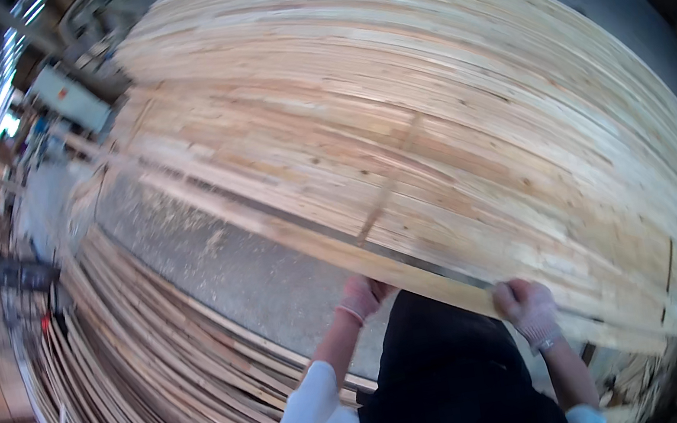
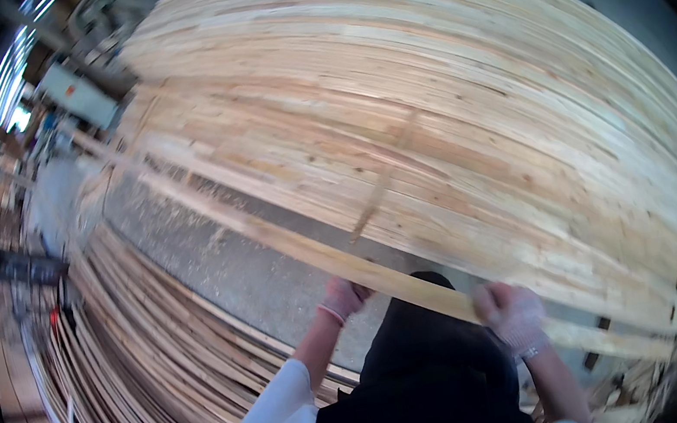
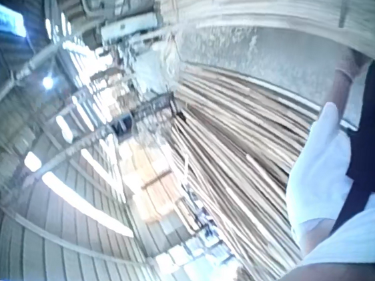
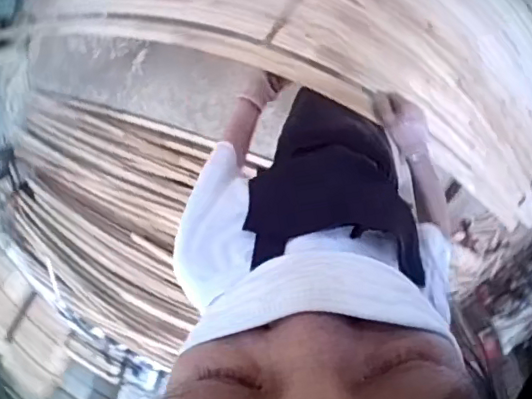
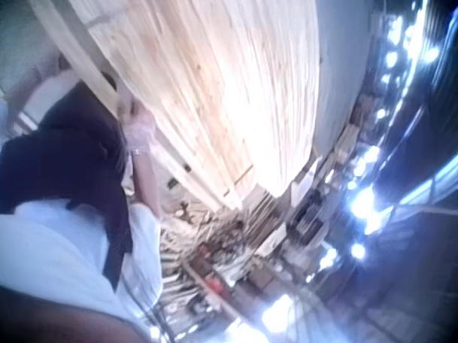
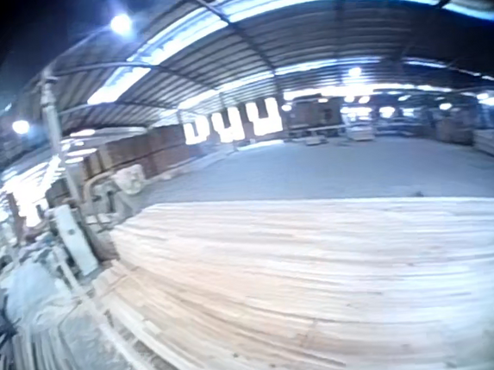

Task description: The person sorts long wooden boards by picking them up from a large stack and moving them one at a time to a different pile nearby.

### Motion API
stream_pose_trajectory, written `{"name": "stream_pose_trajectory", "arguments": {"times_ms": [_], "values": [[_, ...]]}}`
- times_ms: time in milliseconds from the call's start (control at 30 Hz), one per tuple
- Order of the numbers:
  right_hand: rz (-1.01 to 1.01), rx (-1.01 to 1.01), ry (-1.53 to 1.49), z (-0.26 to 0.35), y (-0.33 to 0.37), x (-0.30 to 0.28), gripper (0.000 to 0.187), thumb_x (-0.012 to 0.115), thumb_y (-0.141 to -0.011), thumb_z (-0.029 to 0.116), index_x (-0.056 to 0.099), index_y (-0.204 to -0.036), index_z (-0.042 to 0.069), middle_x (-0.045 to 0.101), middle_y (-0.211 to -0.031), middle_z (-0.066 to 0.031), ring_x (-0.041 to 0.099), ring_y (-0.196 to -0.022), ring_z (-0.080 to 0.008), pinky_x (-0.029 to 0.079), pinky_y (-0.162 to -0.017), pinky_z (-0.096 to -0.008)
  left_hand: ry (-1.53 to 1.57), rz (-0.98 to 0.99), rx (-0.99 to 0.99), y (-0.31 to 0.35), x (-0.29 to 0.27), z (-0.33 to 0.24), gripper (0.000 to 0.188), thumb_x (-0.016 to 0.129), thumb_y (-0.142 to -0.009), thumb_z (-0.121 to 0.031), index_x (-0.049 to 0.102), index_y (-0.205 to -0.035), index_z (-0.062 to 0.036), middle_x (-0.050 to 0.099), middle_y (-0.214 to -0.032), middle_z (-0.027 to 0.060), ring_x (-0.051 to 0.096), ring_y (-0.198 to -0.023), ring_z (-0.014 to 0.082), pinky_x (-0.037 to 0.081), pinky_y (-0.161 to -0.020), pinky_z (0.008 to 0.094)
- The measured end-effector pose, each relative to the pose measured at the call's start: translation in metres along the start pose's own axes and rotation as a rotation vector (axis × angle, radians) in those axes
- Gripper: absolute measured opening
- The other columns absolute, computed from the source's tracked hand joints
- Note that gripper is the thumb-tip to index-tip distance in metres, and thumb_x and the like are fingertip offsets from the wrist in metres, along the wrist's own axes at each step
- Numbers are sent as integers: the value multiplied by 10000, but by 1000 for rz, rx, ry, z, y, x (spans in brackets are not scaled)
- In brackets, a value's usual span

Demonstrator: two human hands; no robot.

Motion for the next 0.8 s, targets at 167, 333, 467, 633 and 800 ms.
{"name": "stream_pose_trajectory", "arguments": {"times_ms": [167, 333, 467, 633, 800], "values": [[177, -249, -212, 62, -41, 39, 321, 545, -848, 385, 649, -995, 120, 655, -844, -142, 634, -770, -325, 507, -703, -399, -1216, 768, 510, 48, 79, 98, 399, 600, -885, -278, 539, -1205, -48, 603, -1138, 86, 563, -1069, 205, 466, -924, 352], [177, -494, -19, 66, -44, 72, 413, 576, -807, 401, 574, -1123, 136, 639, -976, -131, 605, -918, -318, 457, -836, -414, -1154, 490, 385, 57, 58, 83, 401, 599, -884, -287, 548, -1199, -44, 601, -1138, 81, 549, -1078, 183, 432, -964, 353], [318, -232, 143, -12, -32, 69, 413, 549, -813, 439, 601, -1064, 115, 644, -964, -124, 605, -934, -304, 448, -836, -424, -563, 435, 110, 43, -1, 42, 438, 573, -887, -375, 556, -1146, -22, 637, -1045, 119, 609, -992, 254, 458, -940, 430], [315, 264, 379, -145, 12, 50, 425, 518, -825, 487, 646, -1017, 130, 649, -1001, -129, 614, -962, -285, 464, -832, -414, -284, 59, 328, 43, -50, -31, 533, 597, -845, -490, 562, -1135, -44, 655, -1015, 104, 636, -935, 236, 492, -918, 425], [304, 484, 227, -213, 48, 54, 478, 477, -844, 514, 641, -1050, 114, 647, -1048, -123, 594, -1021, -296, 446, -888, -412, -58, -24, 572, 45, -65, -103, 437, 603, -838, -502, 632, -1015, -103, 681, -924, 55, 650, -791, 192, 538, -742, 354]]}}
Point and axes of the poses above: each hand's wrist, its own y-axis away from the middle knuckle, its own x-axis out of the palm, z = x × y, the point moved 3 cm from there along -y, towards the middle knuckle
